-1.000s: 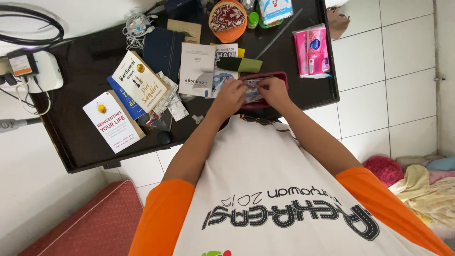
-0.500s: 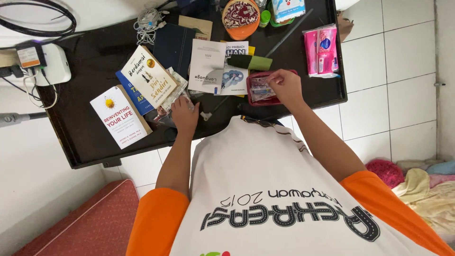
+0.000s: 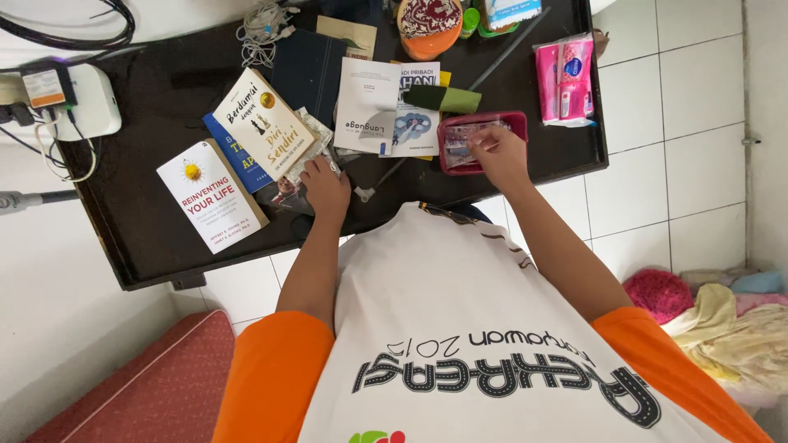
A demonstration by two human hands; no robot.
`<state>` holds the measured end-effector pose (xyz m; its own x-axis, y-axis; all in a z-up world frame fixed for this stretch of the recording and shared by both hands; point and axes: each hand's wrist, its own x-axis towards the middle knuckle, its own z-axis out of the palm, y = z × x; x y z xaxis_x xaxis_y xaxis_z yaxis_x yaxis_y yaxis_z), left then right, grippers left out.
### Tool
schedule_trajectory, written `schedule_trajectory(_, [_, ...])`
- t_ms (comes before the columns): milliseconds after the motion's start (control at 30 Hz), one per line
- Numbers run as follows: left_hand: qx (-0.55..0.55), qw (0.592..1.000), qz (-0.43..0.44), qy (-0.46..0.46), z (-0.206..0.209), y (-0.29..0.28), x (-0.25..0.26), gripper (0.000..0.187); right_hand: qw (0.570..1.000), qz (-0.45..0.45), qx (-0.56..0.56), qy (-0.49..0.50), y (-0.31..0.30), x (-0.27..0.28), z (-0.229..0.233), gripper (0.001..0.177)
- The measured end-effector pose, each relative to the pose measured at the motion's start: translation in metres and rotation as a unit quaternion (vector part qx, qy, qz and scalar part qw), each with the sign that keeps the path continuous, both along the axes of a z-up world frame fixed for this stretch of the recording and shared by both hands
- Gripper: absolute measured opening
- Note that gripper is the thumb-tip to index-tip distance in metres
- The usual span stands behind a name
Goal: The person stands at a cluttered table and repeatedly picks up small packets and papers, then places them into a red plastic container. The person continues this process, sorting items from the table into the container.
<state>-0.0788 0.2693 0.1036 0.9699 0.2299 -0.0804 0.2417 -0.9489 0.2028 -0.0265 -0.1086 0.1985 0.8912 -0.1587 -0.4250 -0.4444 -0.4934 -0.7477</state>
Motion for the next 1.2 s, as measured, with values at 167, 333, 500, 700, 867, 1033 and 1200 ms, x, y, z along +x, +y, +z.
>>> schedule_trajectory(167, [-0.086,0.996,-0.002,0.013,0.034,-0.001,0.001,0.054,1.000,-0.019,-0.020,0.013,0.005,-0.009,-0.001,0.020])
schedule_trajectory(333, [-0.140,0.990,0.003,0.019,0.044,0.003,-0.001,0.048,1.000,-0.018,-0.019,0.009,0.005,-0.013,-0.009,0.017])
schedule_trajectory(500, [-0.080,0.995,-0.053,0.033,0.064,0.004,-0.007,0.023,1.000,-0.021,-0.019,0.015,0.012,-0.010,0.002,0.017])
schedule_trajectory(700, [-0.138,0.985,-0.072,-0.069,0.054,0.007,-0.017,0.014,1.000,-0.029,-0.007,0.003,0.011,-0.006,-0.008,0.019])
schedule_trajectory(867, [-0.171,0.977,-0.062,-0.113,0.083,-0.009,-0.020,0.009,0.999,-0.028,0.002,-0.019,0.014,-0.003,0.007,0.019])
schedule_trajectory(1033, [-0.270,0.957,-0.023,-0.100,0.139,-0.035,-0.015,0.012,0.999,-0.024,0.004,-0.025,0.008,0.003,-0.004,0.018])
schedule_trajectory(1200, [-0.380,0.920,0.008,-0.094,0.145,-0.052,-0.014,0.016,0.999,-0.014,0.014,-0.035,0.008,0.004,0.008,0.017])
